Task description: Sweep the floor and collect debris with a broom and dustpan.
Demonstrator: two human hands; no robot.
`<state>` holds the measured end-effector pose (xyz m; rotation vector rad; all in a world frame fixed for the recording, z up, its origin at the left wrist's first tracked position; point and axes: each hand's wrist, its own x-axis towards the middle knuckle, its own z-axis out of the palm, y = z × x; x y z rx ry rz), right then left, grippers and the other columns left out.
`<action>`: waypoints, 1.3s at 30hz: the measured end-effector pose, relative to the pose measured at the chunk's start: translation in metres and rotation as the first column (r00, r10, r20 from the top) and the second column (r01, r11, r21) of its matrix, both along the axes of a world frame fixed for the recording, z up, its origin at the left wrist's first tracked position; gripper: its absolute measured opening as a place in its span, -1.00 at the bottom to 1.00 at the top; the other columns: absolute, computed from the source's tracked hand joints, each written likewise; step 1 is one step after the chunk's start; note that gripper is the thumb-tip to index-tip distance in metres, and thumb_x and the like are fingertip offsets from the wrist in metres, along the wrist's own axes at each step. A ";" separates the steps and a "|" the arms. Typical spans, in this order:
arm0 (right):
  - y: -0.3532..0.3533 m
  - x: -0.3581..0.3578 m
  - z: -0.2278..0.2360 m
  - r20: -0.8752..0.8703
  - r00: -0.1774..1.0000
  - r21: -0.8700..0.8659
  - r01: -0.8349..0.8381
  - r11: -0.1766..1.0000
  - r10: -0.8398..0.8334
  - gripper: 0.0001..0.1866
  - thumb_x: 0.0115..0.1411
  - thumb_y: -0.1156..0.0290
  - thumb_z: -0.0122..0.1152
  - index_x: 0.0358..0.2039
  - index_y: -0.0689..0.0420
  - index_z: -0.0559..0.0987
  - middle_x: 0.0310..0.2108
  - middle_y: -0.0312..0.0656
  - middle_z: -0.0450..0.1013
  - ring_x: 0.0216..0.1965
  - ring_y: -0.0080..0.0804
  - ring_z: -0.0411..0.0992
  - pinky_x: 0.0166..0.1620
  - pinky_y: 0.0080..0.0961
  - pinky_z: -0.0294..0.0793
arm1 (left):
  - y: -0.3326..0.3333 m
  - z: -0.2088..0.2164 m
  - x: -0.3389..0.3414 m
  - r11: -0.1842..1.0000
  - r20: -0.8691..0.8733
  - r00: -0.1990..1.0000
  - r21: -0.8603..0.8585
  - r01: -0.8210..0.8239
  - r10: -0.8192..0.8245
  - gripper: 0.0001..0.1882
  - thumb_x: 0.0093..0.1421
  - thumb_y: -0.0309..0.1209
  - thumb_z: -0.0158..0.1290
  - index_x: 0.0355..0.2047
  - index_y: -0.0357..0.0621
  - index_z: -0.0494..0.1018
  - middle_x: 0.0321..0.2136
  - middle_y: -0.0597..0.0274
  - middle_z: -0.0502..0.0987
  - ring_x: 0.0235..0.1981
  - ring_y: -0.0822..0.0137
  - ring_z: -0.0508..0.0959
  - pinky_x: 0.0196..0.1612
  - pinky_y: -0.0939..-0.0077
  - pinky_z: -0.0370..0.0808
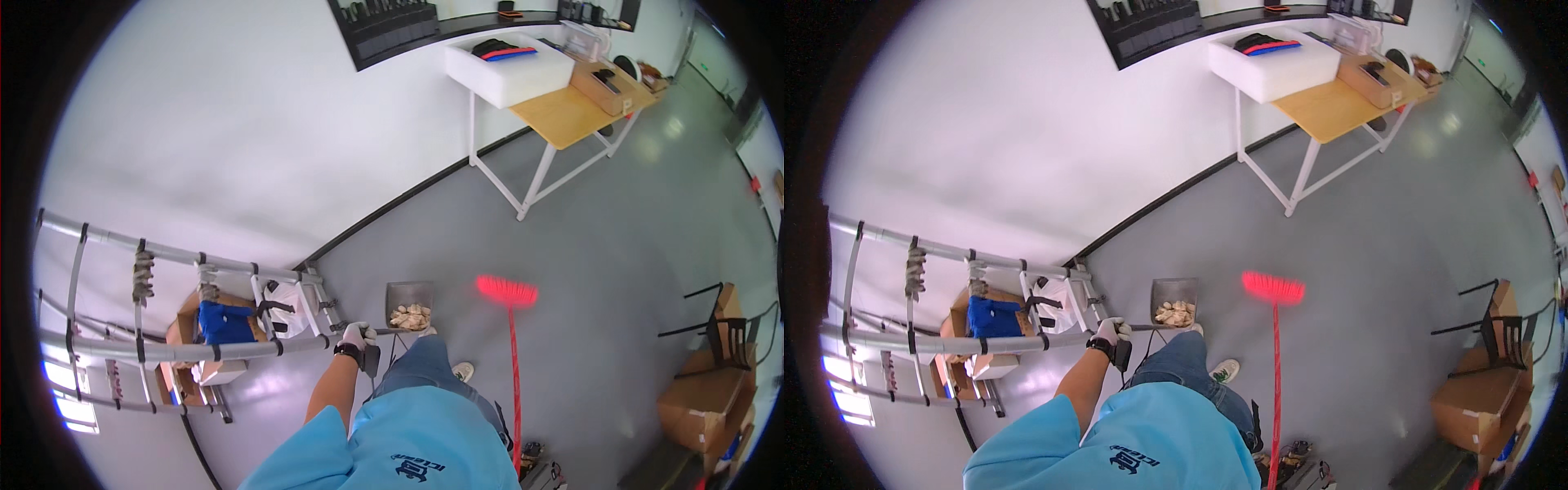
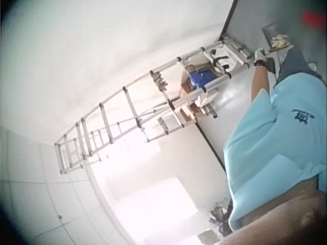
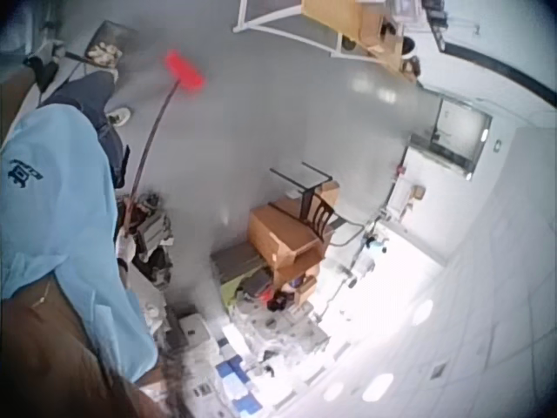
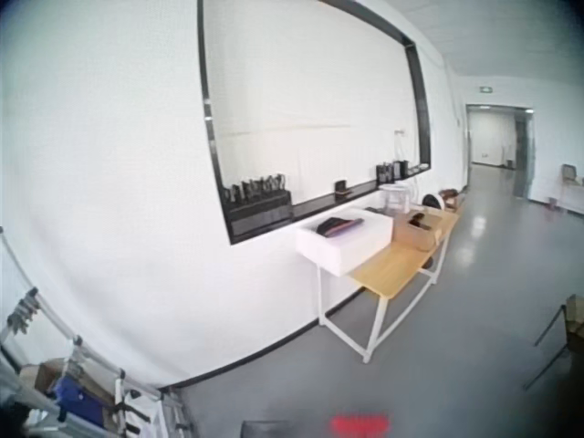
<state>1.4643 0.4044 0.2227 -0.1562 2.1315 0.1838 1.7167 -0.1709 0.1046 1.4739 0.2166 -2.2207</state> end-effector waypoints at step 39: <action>-0.091 -0.091 -0.155 -0.082 0.882 0.025 -0.463 0.886 0.464 -0.57 -0.02 0.00 -0.09 -0.33 0.09 0.48 -0.35 -0.04 0.42 -0.24 -0.11 0.37 -0.20 -0.26 0.32 | 0.274 -0.068 0.216 0.940 0.203 0.974 0.301 -0.161 0.103 -0.77 0.01 -0.32 -0.18 -0.73 0.01 0.11 -0.82 0.47 0.12 -0.87 0.59 0.05 -0.84 0.69 -0.03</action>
